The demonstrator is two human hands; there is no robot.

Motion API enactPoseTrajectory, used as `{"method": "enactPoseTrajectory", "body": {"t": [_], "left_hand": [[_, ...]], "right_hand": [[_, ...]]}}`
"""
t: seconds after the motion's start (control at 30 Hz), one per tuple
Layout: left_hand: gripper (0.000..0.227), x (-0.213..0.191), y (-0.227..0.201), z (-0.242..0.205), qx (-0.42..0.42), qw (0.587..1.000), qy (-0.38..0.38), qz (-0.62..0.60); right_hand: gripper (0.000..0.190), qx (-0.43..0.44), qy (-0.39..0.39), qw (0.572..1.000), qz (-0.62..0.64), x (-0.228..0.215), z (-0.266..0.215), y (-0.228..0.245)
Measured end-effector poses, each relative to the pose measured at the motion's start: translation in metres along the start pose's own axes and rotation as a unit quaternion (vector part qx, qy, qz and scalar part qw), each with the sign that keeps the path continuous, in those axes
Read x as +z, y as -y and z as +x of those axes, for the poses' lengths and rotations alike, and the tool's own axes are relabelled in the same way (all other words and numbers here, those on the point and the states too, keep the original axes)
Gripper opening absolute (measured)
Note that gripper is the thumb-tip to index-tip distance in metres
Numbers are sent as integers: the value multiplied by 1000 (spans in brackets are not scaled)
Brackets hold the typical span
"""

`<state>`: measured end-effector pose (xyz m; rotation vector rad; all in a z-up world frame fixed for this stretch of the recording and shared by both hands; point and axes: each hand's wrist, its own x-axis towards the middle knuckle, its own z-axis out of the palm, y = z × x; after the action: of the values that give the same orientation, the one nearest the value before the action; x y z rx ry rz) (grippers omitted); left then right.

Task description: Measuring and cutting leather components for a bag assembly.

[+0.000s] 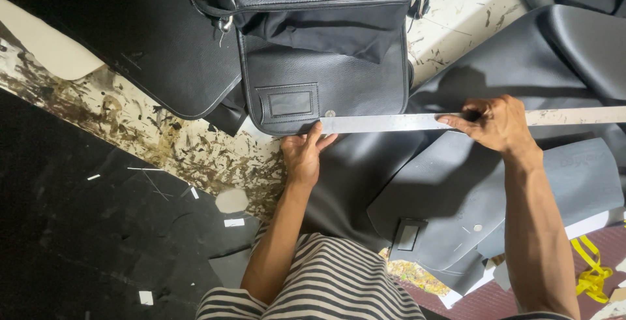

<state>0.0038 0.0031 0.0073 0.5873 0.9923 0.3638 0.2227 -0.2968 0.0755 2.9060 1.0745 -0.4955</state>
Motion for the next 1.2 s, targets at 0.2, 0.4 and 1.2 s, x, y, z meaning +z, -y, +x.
{"method": "enactPoseTrajectory", "body": {"t": [0.2,0.4,1.2], "left_hand": [[60,-4,7,3,9,1000,-2,3],[57,-5,8,3,-3,1000,-9,-17],[47,-13,2,13,20,997,77,0]], "right_hand": [[59,-12,-17,1000,15,-1,1,-1],[60,9,-10,1000,6,-15,-9,9],[54,464,-355,776,238,-26,-469,102]]}}
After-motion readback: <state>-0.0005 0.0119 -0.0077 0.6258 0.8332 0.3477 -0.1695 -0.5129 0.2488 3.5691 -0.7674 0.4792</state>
